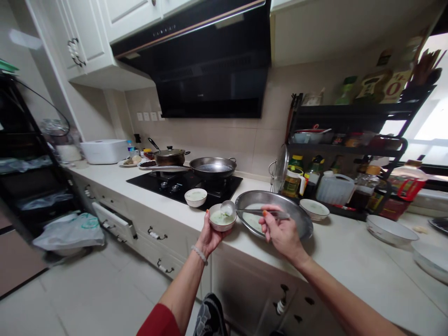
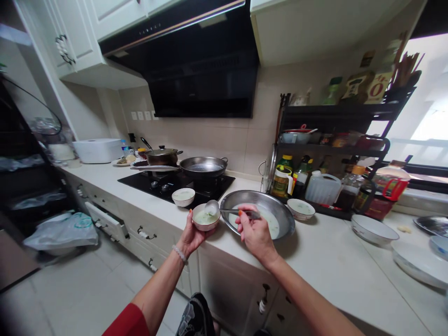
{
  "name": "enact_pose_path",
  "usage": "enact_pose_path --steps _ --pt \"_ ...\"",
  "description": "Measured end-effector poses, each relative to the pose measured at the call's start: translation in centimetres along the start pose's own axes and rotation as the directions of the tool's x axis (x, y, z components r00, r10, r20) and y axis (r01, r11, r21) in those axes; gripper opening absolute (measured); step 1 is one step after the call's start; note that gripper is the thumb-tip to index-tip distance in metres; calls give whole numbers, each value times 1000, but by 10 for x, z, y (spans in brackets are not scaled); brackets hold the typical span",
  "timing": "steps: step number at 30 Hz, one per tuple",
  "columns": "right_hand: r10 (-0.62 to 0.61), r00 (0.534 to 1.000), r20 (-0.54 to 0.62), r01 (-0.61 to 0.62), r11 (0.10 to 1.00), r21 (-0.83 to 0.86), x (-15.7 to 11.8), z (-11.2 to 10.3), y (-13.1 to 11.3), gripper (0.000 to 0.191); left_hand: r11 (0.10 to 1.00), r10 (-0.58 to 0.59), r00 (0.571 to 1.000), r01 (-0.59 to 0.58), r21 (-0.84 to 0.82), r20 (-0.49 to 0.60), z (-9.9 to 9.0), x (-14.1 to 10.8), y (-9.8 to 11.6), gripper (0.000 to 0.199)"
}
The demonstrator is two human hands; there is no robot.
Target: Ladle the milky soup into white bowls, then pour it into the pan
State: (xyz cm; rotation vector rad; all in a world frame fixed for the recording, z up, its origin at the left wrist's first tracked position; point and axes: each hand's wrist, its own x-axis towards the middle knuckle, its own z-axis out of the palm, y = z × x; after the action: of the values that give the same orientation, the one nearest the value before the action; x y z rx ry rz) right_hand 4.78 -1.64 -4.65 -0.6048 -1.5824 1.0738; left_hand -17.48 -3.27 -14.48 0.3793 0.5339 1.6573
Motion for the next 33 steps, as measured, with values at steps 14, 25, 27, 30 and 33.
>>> enact_pose_path --steps 14,25,27,30,33 --pt "95 966 -239 -63 989 136 -1 -26 4 47 1000 9 1000 -9 -3 -10 -1 0 0 75" --pt "5 946 -325 -83 971 -225 3 -109 25 56 1000 0 1000 -1 -12 -14 1 -1 1 70" --pt "9 959 -284 -90 957 -274 0 -109 30 55 1000 -1 1000 1 -14 -14 0 -1 2 71" --pt "60 968 -242 -126 956 -266 -4 -102 33 53 1000 -5 1000 4 -19 -1 -2 0 2 72" --pt "79 962 -262 -135 970 -203 -3 -97 34 53 1000 -4 1000 4 -16 -8 -4 1 1 71"
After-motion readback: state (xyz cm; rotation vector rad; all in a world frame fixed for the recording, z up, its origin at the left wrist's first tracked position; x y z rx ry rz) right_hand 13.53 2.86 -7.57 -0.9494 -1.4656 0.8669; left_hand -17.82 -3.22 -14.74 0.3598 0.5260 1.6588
